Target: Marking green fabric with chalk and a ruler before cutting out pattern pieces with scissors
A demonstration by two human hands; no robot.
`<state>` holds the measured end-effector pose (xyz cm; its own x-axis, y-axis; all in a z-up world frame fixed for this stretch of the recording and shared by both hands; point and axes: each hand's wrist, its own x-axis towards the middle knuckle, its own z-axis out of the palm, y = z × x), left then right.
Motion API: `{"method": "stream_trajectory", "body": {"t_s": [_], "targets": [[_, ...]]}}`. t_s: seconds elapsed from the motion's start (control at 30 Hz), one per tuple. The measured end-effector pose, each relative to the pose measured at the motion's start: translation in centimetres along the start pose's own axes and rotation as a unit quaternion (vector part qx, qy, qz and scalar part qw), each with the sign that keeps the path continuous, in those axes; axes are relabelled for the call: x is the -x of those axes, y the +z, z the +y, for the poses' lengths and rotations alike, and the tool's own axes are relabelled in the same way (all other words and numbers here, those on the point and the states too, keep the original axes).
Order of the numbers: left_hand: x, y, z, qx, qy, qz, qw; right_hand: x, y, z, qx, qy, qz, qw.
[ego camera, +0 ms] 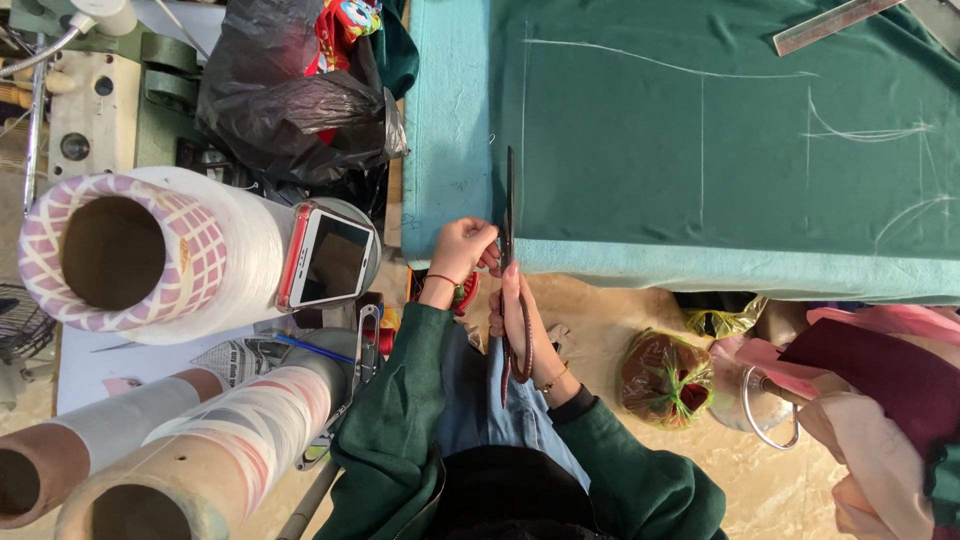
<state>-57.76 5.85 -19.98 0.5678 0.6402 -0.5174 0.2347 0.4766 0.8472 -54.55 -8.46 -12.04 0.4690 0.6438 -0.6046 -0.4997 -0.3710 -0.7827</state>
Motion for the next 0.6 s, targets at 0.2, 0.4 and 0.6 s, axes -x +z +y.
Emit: {"method": "stream_trajectory", "body": {"t_s": [0.2,0.4,0.6], "targets": [[0.3,-0.1,0.4,-0.008,-0.002,0.002,1.000,0.0,0.2,-0.5,-0.003,0.017,0.004,1.000],[-0.1,-0.1,0.0,-0.012,0.000,0.005,1.000,0.4,0.7,-2.3,-0.001,0.017,0.008,1.000],[-0.2,-0.2,0.2,-0.034,0.001,0.009,0.999,-1.4,1.2,-4.8,0.038,0.018,0.003,0.999]]}}
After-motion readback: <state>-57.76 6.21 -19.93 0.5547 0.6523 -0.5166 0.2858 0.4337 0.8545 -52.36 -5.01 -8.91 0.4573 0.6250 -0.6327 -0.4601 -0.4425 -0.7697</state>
